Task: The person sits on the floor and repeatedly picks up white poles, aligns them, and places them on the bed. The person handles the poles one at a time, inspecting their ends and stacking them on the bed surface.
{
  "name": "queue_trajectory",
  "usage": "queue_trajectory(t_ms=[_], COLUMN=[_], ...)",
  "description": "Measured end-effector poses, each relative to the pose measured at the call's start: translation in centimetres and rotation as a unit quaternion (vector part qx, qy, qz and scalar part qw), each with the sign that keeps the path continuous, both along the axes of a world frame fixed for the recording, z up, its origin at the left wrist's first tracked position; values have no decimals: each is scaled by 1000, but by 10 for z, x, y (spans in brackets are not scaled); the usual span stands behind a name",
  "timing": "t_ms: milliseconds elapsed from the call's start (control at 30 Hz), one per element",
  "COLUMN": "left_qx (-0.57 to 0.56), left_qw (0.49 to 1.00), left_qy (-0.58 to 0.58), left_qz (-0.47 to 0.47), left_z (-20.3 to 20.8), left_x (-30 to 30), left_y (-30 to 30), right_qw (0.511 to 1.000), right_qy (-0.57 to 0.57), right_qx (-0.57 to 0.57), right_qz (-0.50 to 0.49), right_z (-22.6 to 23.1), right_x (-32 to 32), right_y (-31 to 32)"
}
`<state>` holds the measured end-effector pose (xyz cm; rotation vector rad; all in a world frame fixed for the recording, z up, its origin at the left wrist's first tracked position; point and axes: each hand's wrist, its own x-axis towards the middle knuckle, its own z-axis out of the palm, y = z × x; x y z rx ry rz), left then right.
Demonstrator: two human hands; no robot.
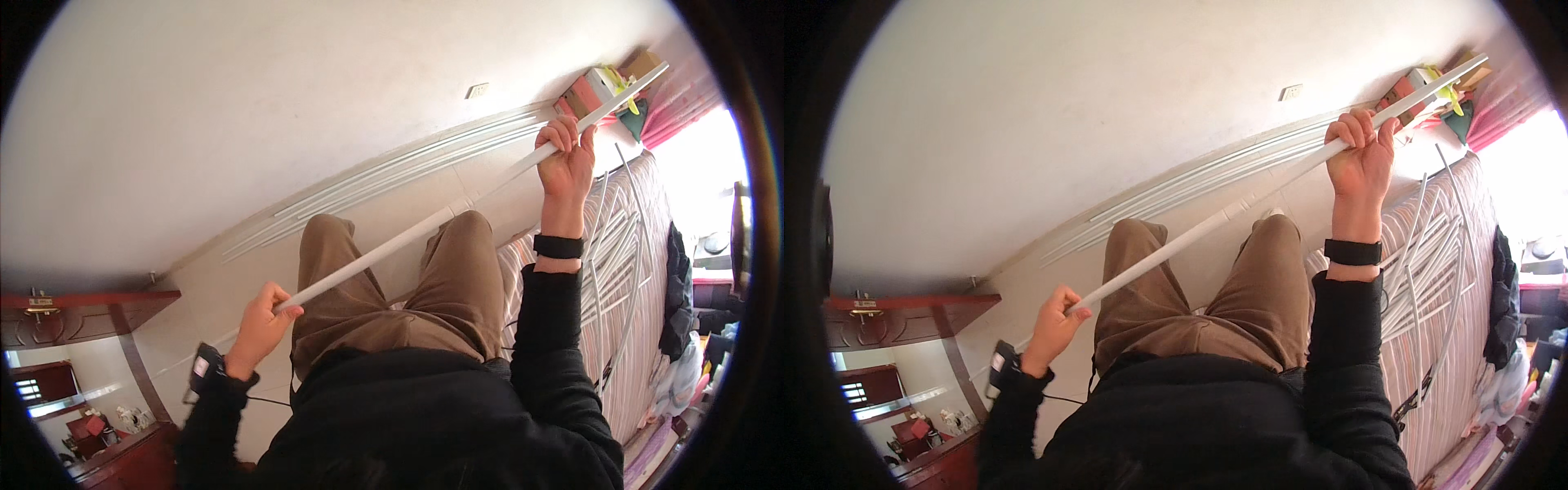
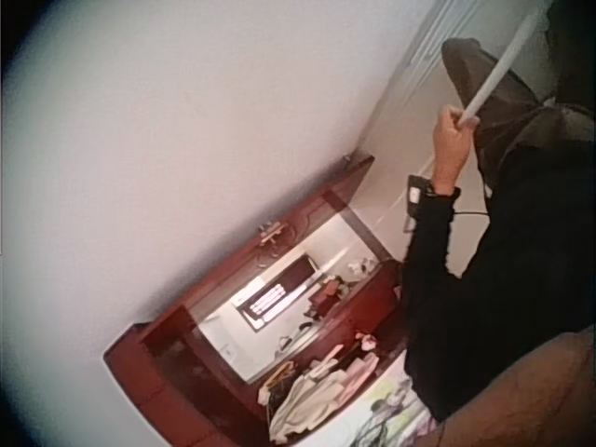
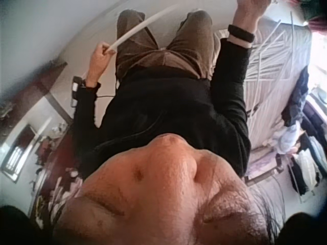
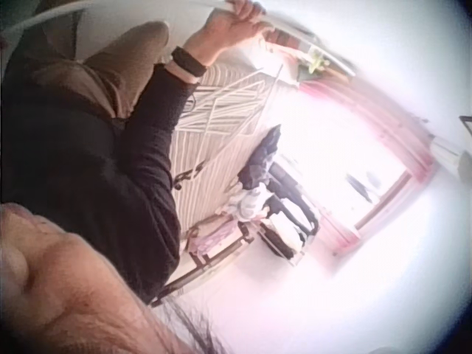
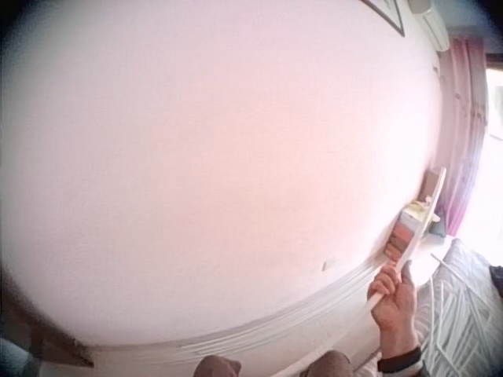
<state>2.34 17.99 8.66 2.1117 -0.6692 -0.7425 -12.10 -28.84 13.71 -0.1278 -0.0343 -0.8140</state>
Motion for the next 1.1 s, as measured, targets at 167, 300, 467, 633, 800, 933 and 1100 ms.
queue_trajectory(t_ms=[167, 300, 467, 633, 800, 933, 1100], left_qx=[-28, -11, 15, -26, -44, -27, 3], left_qw=[969, 952, 986, 987, 981, 974, 986], left_qy=[-241, -304, -143, -155, -190, -224, -161], left_qz=[33, -30, -83, -30, 12, -16, -45], left_z=[-16, -17, -15, -21, -24, -25, -22], left_x=[-14, -9, -11, -26, -29, -24, -18], left_y=[-7, -7, 0, -3, -1, 4, 4], right_qw=[996, 995, 999, 994, 990, 991, 995], right_qy=[63, 69, 27, 83, 108, 96, 66], right_qx=[8, 13, -5, 22, 35, 44, 19], right_qz=[-60, -69, -40, -64, -79, -78, -73], right_z=[-15, -24, -35, -41, -42, -42, -40], right_x=[-14, -18, -25, -28, -24, -20, -18], right_y=[-12, -14, -14, -17, -17, -15, -11])
